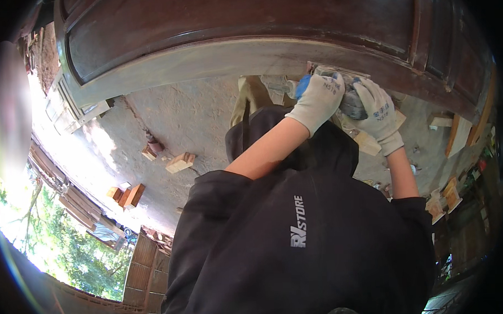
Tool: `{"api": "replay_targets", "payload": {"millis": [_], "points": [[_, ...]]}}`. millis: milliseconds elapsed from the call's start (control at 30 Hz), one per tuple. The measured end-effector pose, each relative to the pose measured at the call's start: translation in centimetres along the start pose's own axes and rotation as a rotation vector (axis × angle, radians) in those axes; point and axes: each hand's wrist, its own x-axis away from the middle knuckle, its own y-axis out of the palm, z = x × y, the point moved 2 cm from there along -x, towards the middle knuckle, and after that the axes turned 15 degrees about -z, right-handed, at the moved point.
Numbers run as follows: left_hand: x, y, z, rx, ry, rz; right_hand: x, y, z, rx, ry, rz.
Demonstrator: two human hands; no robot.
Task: The person sands a large wooden door with a handheld sanding block, moving systematically across panels and edges. The door is positioned vertically, and the person adjusts their stance to reach different areas.
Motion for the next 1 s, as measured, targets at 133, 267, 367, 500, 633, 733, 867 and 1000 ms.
{"api": "replay_targets", "payload": {"millis": [133, 267, 367, 500, 633, 733, 867, 1000], "points": [[2.7, -0.9, -4.4, 0.172, -0.098, -0.146, -3.2, 0.4, -4.8, -0.023, -0.020, 0.027], [10.1, -1.2, -13.0, 0.109, -0.162, -0.087, -9.9, 0.8, -14.1, -0.108, -0.077, 0.060], [14.7, -2.6, -18.7, 0.065, -0.274, -0.196, -15.0, 2.2, -19.8, -0.183, -0.103, 0.003], [19.7, -3.1, -26.3, 0.086, -0.314, -0.218, -21.4, 3.6, -25.6, -0.096, -0.188, 0.223], [21.0, -2.8, -28.6, 0.049, -0.272, -0.384, -22.0, 4.7, -26.7, -0.156, -0.215, 0.318], [17.8, -3.7, -25.1, -0.004, -0.329, -0.505, -19.1, 3.9, -23.4, -0.256, -0.202, 0.308], [11.2, -3.9, -17.6, -0.028, -0.295, -0.498, -13.0, 3.4, -15.9, -0.312, -0.158, 0.370], [5.4, -4.6, -9.6, -0.027, -0.237, -0.495, -7.2, 2.2, -8.9, -0.258, -0.123, 0.433]]}}
